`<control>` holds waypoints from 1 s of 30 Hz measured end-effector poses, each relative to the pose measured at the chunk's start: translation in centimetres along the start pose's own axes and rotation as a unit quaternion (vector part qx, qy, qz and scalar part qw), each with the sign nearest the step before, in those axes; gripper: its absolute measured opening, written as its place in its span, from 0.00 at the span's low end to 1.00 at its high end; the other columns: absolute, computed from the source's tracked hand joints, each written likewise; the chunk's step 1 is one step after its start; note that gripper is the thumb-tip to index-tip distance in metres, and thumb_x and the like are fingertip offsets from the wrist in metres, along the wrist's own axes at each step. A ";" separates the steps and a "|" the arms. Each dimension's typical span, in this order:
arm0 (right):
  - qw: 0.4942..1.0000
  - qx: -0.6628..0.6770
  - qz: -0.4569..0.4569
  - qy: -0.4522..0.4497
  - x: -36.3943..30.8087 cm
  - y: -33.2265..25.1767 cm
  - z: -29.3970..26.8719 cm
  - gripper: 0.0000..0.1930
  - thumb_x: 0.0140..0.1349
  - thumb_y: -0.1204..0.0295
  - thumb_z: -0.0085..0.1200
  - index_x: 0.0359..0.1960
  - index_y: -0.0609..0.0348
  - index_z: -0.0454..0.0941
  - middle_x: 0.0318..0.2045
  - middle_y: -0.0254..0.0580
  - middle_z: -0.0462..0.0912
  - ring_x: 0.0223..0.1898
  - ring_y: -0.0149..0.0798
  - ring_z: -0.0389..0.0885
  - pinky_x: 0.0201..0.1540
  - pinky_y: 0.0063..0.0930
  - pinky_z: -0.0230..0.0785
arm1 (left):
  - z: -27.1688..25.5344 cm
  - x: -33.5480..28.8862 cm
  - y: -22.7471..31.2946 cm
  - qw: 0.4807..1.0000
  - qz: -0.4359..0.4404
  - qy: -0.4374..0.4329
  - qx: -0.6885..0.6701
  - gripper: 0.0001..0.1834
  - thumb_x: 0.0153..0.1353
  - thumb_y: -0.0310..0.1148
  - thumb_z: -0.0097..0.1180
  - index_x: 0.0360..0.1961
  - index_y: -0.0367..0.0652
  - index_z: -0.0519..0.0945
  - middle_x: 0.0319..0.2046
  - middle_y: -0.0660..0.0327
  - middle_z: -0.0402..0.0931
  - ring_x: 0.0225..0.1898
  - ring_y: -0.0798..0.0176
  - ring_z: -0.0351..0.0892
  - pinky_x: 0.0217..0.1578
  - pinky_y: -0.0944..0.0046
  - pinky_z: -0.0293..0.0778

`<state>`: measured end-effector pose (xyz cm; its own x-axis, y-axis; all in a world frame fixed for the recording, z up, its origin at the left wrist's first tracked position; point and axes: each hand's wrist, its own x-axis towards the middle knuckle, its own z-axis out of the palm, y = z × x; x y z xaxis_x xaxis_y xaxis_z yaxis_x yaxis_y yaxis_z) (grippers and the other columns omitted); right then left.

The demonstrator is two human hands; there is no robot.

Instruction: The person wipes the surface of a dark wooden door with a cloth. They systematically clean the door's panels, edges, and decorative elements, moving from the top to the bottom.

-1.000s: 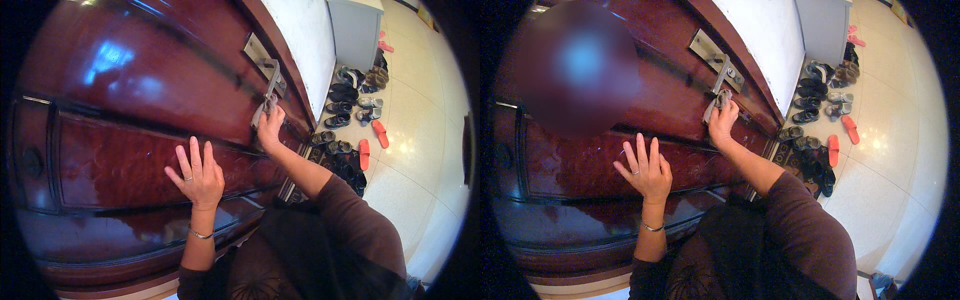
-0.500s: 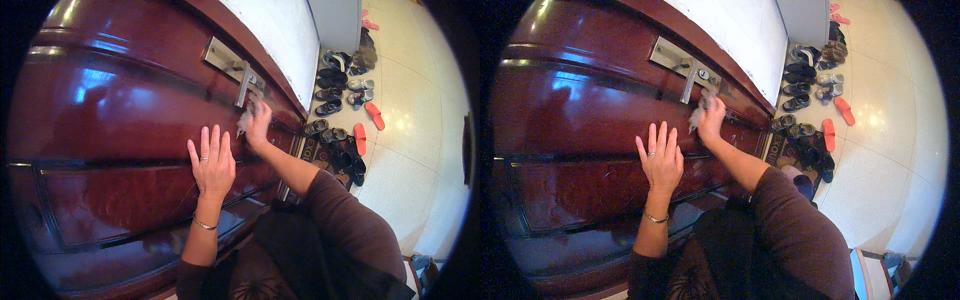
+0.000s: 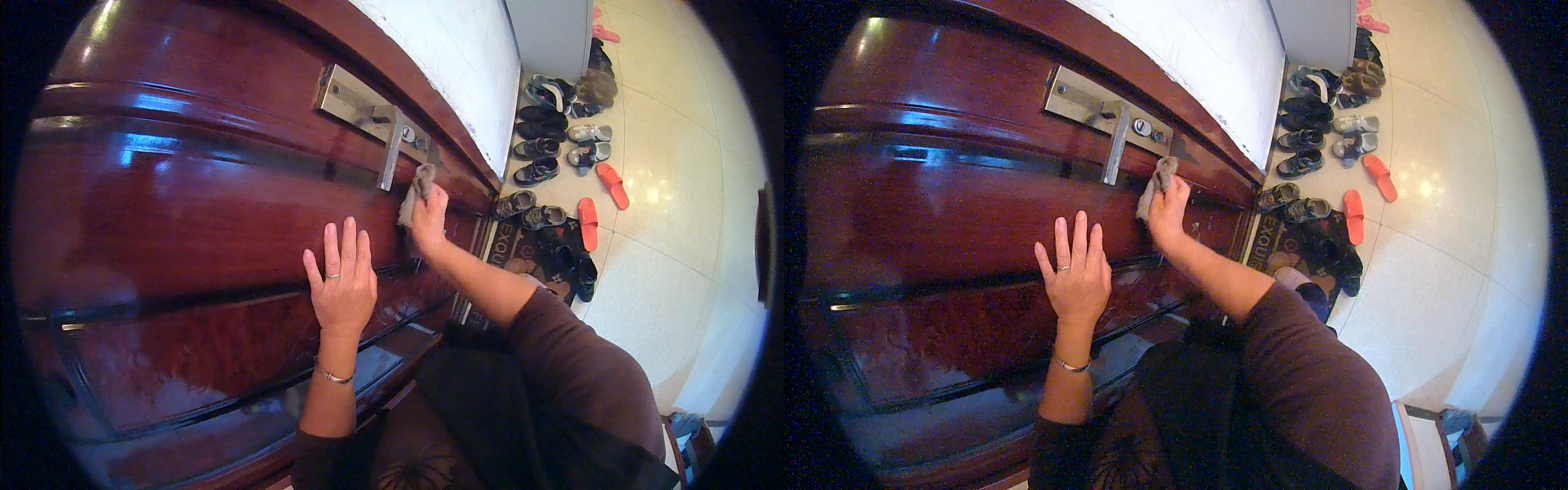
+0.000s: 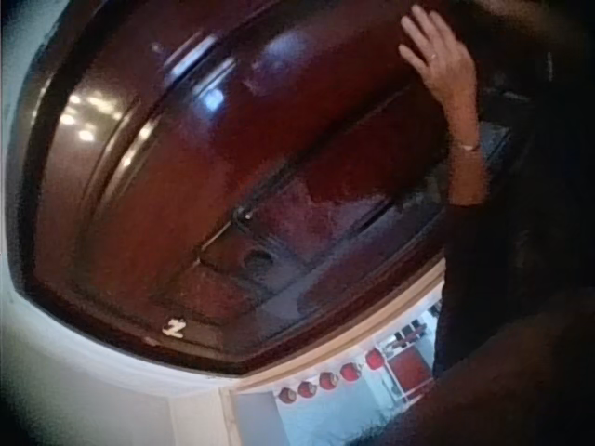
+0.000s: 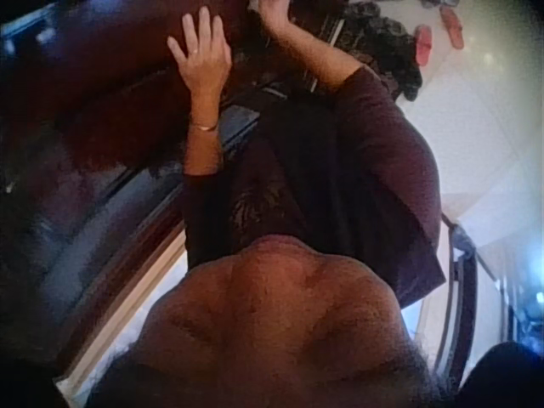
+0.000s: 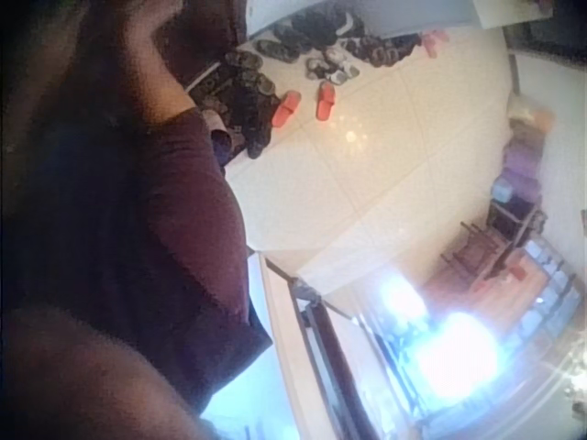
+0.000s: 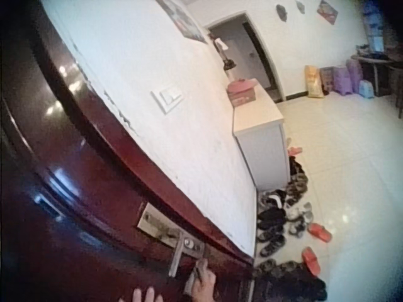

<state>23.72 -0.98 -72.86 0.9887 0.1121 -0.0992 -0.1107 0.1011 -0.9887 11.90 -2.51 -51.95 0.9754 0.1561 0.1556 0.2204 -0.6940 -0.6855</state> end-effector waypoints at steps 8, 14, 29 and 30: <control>0.991 -0.109 0.082 -0.012 11.6 8.0 0.0 0.20 0.56 0.76 0.50 0.53 0.62 0.73 0.50 0.62 0.71 0.53 0.62 0.69 0.59 0.44 0.64 | 0.2 0.4 0.2 1.000 0.009 0.008 0.010 0.22 0.59 0.39 0.56 0.57 0.55 0.78 0.69 0.65 0.63 0.72 0.52 0.55 0.68 0.36 0.45; 0.979 -0.185 0.055 0.060 0.6 10.3 1.8 0.21 0.59 0.79 0.49 0.56 0.63 0.69 0.50 0.65 0.71 0.53 0.64 0.68 0.57 0.49 0.63 | 0.0 0.6 0.3 1.000 0.006 -0.004 0.021 0.23 0.59 0.40 0.56 0.57 0.56 0.77 0.69 0.66 0.63 0.72 0.52 0.56 0.67 0.34 0.47; 0.961 -0.169 0.217 -0.035 -1.1 9.5 -1.2 0.19 0.58 0.70 0.52 0.52 0.60 0.73 0.44 0.67 0.77 0.45 0.65 0.76 0.49 0.51 0.70 | 1.9 -3.1 2.4 0.984 0.041 -0.060 -0.160 0.22 0.58 0.35 0.58 0.56 0.48 0.77 0.64 0.61 0.68 0.69 0.52 0.60 0.66 0.38 0.53; 0.967 -0.177 0.179 -0.032 -2.3 9.6 -1.3 0.20 0.59 0.70 0.52 0.54 0.60 0.72 0.46 0.66 0.76 0.47 0.65 0.75 0.51 0.50 0.70 | 2.4 -4.3 2.8 0.978 0.047 -0.071 -0.192 0.22 0.58 0.34 0.57 0.56 0.47 0.77 0.64 0.60 0.69 0.68 0.52 0.61 0.65 0.38 0.55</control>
<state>20.55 -1.54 -82.25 0.8839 0.1397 -0.4462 -0.3922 -0.2983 -0.8702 8.36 -3.40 -56.24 0.9876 0.1565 -0.0145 0.1402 -0.9187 -0.3692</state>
